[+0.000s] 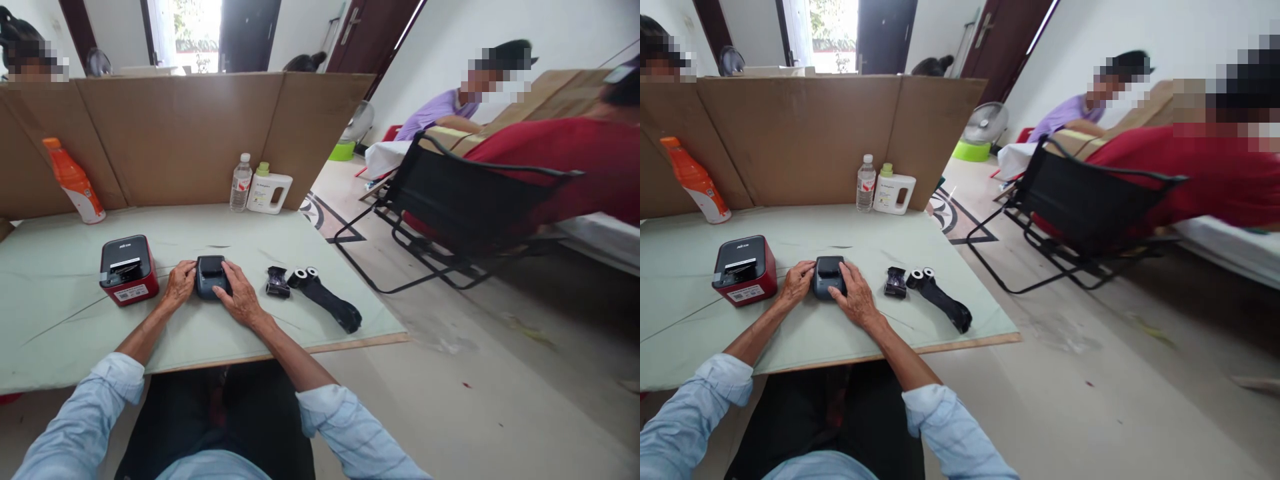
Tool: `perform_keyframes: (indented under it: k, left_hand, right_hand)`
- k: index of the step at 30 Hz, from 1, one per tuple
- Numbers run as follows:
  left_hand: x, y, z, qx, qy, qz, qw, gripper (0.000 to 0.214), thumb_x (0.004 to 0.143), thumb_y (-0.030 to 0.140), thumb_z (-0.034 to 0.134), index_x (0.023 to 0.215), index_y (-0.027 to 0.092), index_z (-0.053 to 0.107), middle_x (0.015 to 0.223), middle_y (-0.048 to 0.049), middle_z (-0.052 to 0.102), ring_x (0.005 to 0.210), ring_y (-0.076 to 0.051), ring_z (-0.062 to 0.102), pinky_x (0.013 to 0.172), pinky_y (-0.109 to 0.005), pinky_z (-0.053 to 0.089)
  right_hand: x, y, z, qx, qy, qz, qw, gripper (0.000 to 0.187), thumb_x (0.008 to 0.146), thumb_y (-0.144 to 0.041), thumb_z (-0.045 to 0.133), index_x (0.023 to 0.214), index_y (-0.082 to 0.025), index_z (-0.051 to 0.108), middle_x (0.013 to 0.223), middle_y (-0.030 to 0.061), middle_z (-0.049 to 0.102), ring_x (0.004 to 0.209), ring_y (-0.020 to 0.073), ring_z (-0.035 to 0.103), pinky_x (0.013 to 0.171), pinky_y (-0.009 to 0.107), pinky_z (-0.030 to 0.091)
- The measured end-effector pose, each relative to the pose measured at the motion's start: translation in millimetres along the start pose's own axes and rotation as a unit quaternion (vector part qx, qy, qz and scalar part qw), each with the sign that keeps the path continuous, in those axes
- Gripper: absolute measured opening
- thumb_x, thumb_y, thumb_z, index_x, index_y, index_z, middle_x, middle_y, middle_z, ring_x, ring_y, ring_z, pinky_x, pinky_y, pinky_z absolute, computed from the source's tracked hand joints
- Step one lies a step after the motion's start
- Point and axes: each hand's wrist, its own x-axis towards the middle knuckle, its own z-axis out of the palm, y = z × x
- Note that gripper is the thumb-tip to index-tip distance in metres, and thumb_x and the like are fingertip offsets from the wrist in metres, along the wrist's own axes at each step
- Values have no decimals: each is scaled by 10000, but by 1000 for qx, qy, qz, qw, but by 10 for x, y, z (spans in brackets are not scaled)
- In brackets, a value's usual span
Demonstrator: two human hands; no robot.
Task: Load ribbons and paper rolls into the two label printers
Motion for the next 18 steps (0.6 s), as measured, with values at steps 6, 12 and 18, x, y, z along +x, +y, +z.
perform_keyframes:
  k: [6,12,18]
  left_hand:
    - [55,56,-66,3,-27,-14,1000,307,896,164,553,1022,206,829,1156,-78,798,1104,-224,733,1054,-361,562]
    - [79,91,-91,4,-40,-20,999,300,877,169,549,958,216,834,1062,-63,810,1046,-224,738,1010,-361,565]
    - [-20,88,-63,-5,-28,-6,1000,340,884,142,546,1063,224,823,1198,-69,793,1121,-219,724,1049,-367,554]
  right_hand:
    - [-11,20,17,-11,-5,-1,1000,760,987,-475,625,1640,-178,375,1616,202,452,1523,339,426,1251,554,408]
    - [-23,21,17,-17,-7,-1,1000,762,989,-474,621,1636,-156,374,1616,222,450,1526,349,423,1245,565,412]
    - [-38,24,24,-20,-7,3,1000,761,988,-472,623,1640,-172,368,1624,209,450,1531,348,423,1250,571,407]
